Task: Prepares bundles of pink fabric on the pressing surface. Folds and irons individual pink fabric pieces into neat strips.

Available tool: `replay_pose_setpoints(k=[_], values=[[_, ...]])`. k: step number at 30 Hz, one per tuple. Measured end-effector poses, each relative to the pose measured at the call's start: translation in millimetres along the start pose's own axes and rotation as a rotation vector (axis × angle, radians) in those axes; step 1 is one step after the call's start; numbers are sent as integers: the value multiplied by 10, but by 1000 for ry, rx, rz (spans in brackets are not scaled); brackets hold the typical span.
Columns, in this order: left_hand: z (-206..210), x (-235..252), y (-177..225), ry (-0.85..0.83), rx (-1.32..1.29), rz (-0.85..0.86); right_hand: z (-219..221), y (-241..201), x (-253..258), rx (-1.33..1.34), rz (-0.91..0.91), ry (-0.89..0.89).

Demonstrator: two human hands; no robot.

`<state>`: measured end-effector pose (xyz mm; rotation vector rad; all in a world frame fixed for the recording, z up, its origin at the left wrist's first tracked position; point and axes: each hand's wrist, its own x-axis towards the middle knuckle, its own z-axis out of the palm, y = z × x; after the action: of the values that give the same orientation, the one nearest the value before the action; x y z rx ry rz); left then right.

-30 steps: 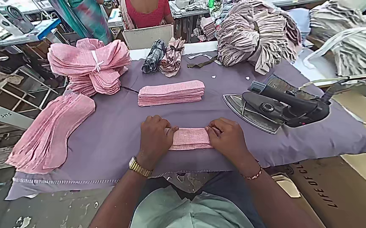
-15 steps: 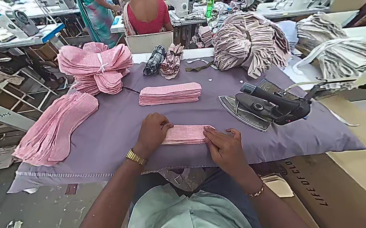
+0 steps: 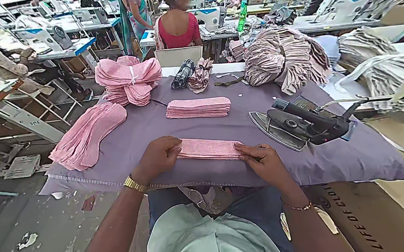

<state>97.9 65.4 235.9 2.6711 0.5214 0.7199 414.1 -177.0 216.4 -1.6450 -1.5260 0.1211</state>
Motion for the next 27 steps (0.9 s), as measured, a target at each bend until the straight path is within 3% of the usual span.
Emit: replay_pose_setpoints(k=[4, 9, 14, 19, 27], values=[[-99, -61, -175, -59, -253, 100, 3, 43, -43, -8, -92, 92], [-29, -100, -151, 28, -242, 98, 77, 5, -49, -97, -196, 161], [84, -86, -34, 97, -89, 12, 198, -58, 59, -161, -102, 202], [45, -50, -34, 79, -178, -24, 250, -102, 109, -134, 82, 208], [-89, 14, -71, -70, -184, 46, 57, -58, 189, -48, 188, 0]])
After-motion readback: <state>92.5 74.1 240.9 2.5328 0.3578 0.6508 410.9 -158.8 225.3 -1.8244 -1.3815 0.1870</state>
